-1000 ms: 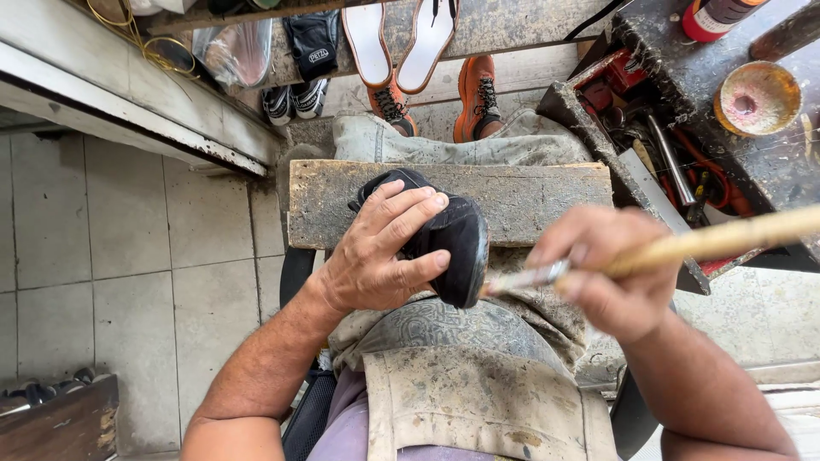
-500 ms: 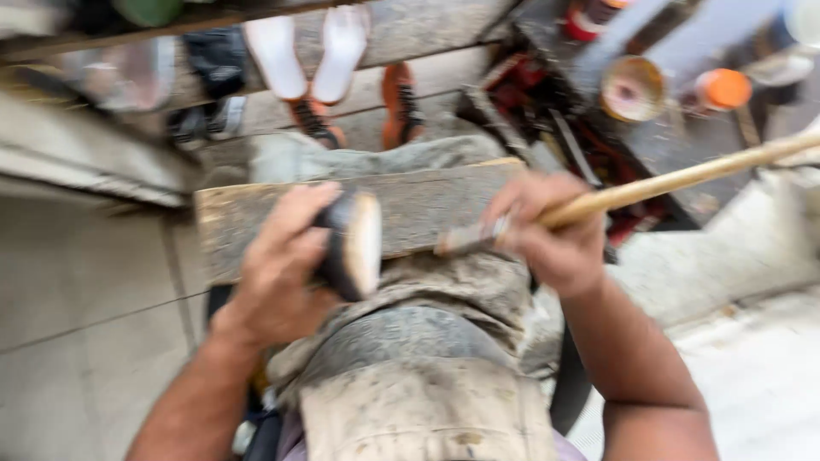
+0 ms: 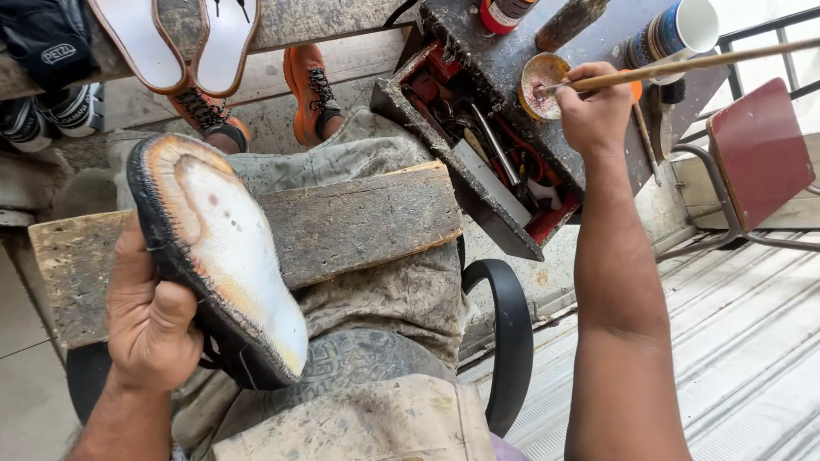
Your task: Applying liquid coating to the edges of shoe soles using a brush at a repair bench
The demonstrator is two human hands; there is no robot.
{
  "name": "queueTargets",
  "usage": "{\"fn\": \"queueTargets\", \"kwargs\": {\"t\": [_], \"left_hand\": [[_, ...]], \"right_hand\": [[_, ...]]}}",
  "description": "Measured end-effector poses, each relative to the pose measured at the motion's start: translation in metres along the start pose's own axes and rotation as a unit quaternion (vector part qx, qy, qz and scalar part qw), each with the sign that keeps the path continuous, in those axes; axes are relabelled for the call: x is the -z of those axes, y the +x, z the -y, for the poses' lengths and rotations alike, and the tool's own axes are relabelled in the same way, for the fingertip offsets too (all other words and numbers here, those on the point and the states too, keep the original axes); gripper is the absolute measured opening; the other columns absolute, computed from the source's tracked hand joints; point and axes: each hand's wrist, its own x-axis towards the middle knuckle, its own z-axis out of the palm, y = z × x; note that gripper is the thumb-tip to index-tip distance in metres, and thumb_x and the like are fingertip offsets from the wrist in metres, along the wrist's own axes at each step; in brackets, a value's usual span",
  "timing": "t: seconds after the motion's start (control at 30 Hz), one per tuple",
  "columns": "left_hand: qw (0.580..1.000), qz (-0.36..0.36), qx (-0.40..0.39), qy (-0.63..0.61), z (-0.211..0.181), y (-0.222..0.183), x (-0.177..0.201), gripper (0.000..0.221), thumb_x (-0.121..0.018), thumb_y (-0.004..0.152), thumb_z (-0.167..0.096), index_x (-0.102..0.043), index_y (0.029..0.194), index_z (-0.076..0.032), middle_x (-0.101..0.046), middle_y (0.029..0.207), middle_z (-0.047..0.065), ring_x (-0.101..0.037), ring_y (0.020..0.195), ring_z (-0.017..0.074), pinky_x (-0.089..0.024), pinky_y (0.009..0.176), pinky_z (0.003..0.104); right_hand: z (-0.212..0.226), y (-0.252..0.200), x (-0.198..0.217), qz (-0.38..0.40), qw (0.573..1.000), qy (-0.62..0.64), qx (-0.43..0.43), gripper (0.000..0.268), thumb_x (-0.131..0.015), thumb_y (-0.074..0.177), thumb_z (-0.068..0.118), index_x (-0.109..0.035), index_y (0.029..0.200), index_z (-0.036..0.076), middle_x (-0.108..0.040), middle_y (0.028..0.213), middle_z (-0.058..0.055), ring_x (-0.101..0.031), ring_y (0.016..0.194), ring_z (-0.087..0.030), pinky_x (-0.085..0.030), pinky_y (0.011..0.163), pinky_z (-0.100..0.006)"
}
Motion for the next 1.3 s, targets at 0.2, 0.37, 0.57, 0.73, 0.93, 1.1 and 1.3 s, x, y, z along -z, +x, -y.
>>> {"fn": "queueTargets", "kwargs": {"t": [0.2,0.37,0.57,0.73,0.93,1.1,1.3], "left_hand": [[0.998,0.002,0.038,-0.043,0.011,0.002,-0.007,0.071,-0.056,0.100,-0.041,-0.031,0.161,-0.013,-0.039,0.165,0.013,-0.041,0.152,0.0275,-0.037,0.129,0.046],[0.995,0.030,0.046,0.085,0.014,0.012,-0.014,0.070,-0.054,0.100,-0.045,-0.036,0.157,-0.009,-0.048,0.155,0.013,-0.048,0.140,0.0237,-0.039,0.121,0.040],[0.971,0.077,0.068,0.215,0.003,0.028,-0.028,0.066,-0.051,0.101,-0.047,-0.039,0.155,-0.011,-0.050,0.156,0.013,-0.050,0.141,0.0245,-0.036,0.118,0.040],[0.956,0.144,0.050,0.251,-0.010,0.035,-0.043,0.070,-0.041,0.102,-0.060,-0.038,0.156,-0.016,-0.056,0.151,0.021,-0.056,0.138,0.0329,-0.044,0.112,0.043],[0.951,0.195,0.010,0.240,-0.017,0.038,-0.060,0.065,-0.044,0.103,-0.052,-0.040,0.155,-0.012,-0.062,0.138,0.014,-0.061,0.123,0.0289,-0.044,0.106,0.039],[0.967,0.171,0.035,0.185,-0.021,0.034,-0.058,0.062,-0.057,0.100,-0.049,-0.045,0.156,-0.025,-0.067,0.120,0.016,-0.068,0.108,0.0386,-0.055,0.092,0.051],[0.968,0.172,0.021,0.180,-0.022,0.032,-0.056,0.061,-0.055,0.102,-0.049,-0.045,0.155,-0.023,-0.066,0.115,0.017,-0.068,0.103,0.0391,-0.055,0.089,0.051]], "right_hand": [[-0.009,0.010,-0.008,-0.059,0.990,0.089,-0.089,0.012,-0.077,0.092,0.004,-0.066,0.092,0.007,-0.066,0.077,-0.006,-0.064,0.055,-0.013,-0.059,0.048,-0.025],[-0.032,0.009,-0.009,-0.155,0.947,0.220,-0.176,0.022,-0.074,0.098,0.002,-0.057,0.106,0.012,-0.061,0.093,-0.010,-0.061,0.059,-0.014,-0.052,0.044,-0.025],[-0.013,-0.014,-0.012,-0.209,0.898,0.342,-0.183,0.008,-0.066,0.097,0.007,-0.062,0.096,0.014,-0.056,0.076,-0.006,-0.050,0.050,-0.011,-0.032,0.036,-0.025],[0.093,-0.083,-0.012,-0.104,0.905,0.411,0.029,0.030,-0.060,0.105,0.034,-0.061,0.096,0.005,-0.041,0.075,0.000,-0.045,0.054,-0.012,-0.035,0.050,-0.026],[0.206,-0.142,-0.042,0.180,0.731,0.654,0.072,0.019,-0.053,0.111,0.023,-0.064,0.119,0.011,-0.065,0.111,-0.019,-0.064,0.064,-0.026,-0.059,0.056,-0.028],[0.219,-0.148,-0.055,0.268,0.632,0.725,0.063,0.026,-0.062,0.081,-0.010,-0.052,0.103,0.000,-0.056,0.115,-0.037,-0.078,0.073,-0.034,-0.072,0.068,-0.045],[0.217,-0.151,-0.061,0.228,0.724,0.644,0.099,0.023,-0.065,0.081,-0.006,-0.048,0.097,-0.002,-0.060,0.098,-0.033,-0.076,0.072,-0.034,-0.070,0.061,-0.038]]}}
